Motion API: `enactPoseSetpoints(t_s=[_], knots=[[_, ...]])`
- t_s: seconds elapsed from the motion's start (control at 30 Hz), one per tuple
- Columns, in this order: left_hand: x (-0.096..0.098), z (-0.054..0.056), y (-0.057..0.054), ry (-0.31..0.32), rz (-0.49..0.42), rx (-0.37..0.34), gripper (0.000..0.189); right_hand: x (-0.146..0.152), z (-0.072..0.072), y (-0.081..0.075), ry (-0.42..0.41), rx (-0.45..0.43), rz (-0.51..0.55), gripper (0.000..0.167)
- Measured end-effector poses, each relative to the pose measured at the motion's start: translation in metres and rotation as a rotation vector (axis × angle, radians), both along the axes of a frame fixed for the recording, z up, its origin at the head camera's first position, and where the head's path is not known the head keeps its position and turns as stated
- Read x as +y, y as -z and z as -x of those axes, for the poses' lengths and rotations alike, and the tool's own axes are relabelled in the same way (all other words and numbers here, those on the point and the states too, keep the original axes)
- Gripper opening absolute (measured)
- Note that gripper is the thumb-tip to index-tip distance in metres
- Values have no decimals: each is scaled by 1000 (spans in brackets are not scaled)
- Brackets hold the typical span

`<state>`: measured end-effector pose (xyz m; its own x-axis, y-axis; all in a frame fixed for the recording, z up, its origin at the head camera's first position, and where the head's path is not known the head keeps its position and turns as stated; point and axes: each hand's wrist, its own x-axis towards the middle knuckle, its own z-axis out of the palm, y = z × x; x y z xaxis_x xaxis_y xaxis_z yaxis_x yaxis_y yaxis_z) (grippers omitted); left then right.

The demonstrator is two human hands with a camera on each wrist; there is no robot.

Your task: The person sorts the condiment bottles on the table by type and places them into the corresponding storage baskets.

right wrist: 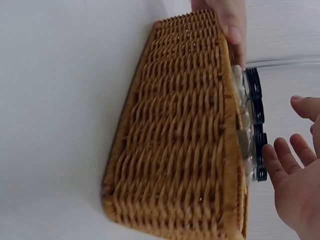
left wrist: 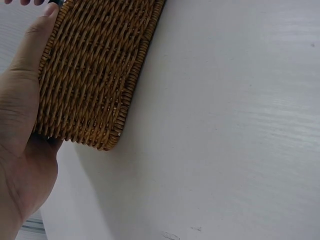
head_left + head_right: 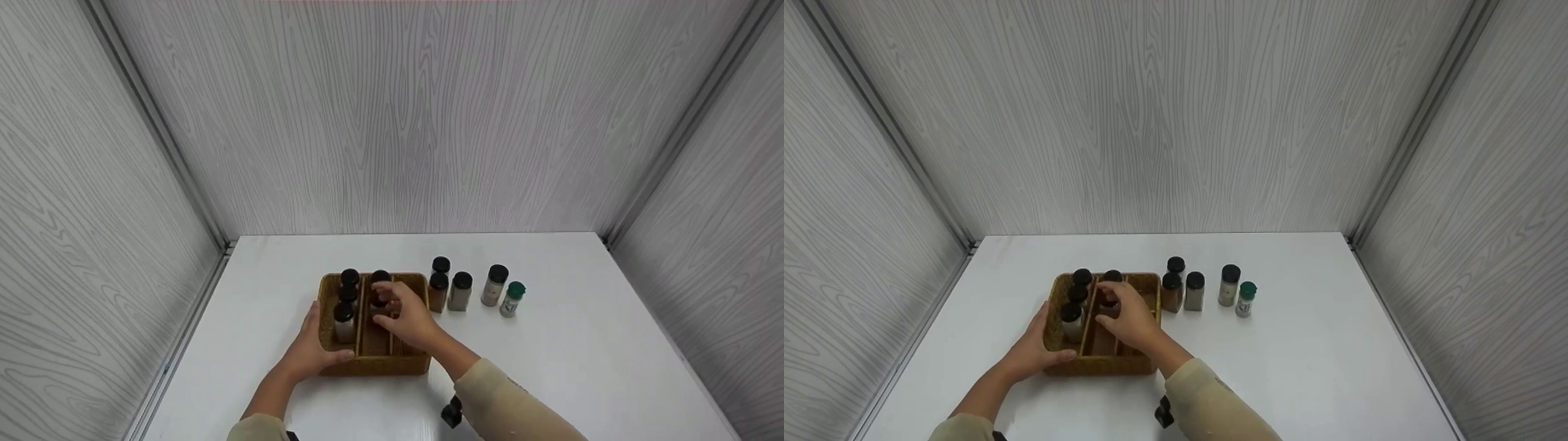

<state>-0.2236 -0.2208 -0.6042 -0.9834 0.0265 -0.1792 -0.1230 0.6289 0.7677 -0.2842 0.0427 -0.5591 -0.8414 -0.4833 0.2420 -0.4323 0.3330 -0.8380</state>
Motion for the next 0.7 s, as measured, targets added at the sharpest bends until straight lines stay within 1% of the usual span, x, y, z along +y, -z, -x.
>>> enactPoseSetpoints(t_s=[0.13, 0.27, 0.37, 0.63, 0.7], knots=[[-2, 0, 0, 0, 2, 2, 151, 14, 1, 4, 28, 49, -16, 63], [-4, 1, 1, 11, 5, 6, 151, 29, 3, 10, 94, 53, -6, 58], [-5, 2, 2, 16, 5, 9, 151, 41, 4, 14, 134, 31, 22, 56], [-4, 0, 3, 24, -7, 2, 150, 68, 5, 24, 149, -29, 156, 54], [-4, -1, 4, 26, -11, 3, 150, 74, 5, 27, 157, -35, 176, 54]])
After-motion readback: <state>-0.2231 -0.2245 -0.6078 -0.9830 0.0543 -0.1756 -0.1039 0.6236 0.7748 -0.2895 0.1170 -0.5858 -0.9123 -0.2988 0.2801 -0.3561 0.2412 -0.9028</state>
